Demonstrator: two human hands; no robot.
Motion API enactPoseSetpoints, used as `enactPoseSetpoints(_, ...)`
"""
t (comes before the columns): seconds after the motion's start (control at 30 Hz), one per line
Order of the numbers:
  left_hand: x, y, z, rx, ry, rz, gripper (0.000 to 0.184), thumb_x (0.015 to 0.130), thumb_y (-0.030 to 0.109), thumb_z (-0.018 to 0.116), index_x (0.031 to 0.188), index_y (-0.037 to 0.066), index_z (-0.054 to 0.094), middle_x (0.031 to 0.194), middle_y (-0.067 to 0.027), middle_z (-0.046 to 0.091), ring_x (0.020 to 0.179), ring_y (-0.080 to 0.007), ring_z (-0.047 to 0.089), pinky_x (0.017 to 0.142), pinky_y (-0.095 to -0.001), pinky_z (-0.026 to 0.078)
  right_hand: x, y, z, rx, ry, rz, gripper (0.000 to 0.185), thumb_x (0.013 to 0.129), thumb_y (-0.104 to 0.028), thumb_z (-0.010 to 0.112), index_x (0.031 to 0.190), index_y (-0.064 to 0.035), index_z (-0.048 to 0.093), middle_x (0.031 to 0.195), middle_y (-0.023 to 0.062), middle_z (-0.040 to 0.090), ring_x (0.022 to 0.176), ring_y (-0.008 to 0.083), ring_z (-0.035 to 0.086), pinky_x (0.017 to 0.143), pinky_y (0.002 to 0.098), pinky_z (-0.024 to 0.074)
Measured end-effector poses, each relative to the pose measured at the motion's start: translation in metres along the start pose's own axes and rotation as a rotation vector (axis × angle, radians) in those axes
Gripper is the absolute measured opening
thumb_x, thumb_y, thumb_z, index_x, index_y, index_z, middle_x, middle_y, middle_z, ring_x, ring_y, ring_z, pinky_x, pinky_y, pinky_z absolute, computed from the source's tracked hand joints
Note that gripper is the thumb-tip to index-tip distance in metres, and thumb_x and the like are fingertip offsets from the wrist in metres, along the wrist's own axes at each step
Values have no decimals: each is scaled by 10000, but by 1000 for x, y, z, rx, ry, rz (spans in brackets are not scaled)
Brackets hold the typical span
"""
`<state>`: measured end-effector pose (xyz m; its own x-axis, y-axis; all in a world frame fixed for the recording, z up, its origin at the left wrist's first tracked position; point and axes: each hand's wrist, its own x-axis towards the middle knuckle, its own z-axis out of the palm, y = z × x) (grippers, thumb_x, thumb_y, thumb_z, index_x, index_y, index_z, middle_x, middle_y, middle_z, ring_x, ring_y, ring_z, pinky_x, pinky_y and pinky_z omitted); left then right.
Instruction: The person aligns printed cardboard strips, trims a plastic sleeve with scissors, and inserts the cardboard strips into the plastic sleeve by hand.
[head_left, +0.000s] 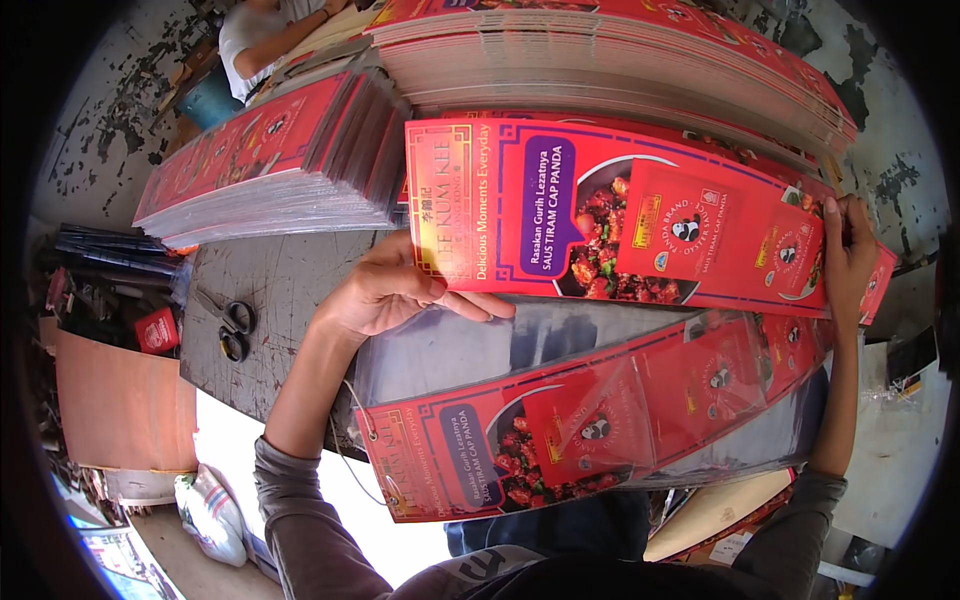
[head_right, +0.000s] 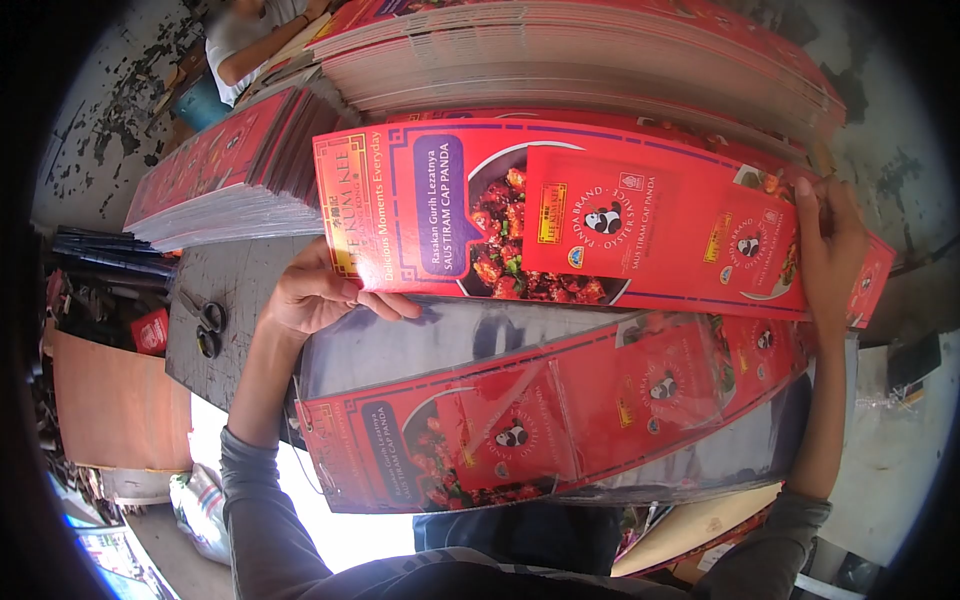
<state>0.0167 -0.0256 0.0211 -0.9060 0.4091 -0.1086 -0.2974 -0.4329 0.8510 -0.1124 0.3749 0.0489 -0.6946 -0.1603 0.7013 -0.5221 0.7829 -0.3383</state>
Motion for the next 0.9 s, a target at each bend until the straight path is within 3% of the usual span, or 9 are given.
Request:
enactPoseSetpoints(0.5,-1,-2,-5,-9,-3,5,613,549,-80,394,1149,-163,299,1056,-348,448,872,-526,495,738,-494,486,0,-2,1,-31,1,-15,234,830,-196,518,712,-7,445,632,41,366,589,117,333,558,234,298)
enactPoseSetpoints(0.57,-1,-1,-7,-1,-84,-10,582,601,-39,415,1169,-121,315,1061,-306,481,951,-472,496,821,-456,444,0,-2,1,-29,-2,-13,234,831,-193,517,711,-6,444,633,42,366,589,119,333,558,235,298)
enactPoseSetpoints(0.9,-1,1,-5,5,-56,-36,576,586,-25,432,1142,-141,338,1068,-320,471,944,-480,495,815,-461,448,1,-1,2,-16,13,-24,224,822,-202,532,728,-5,481,629,48,395,568,129,356,542,248,317)
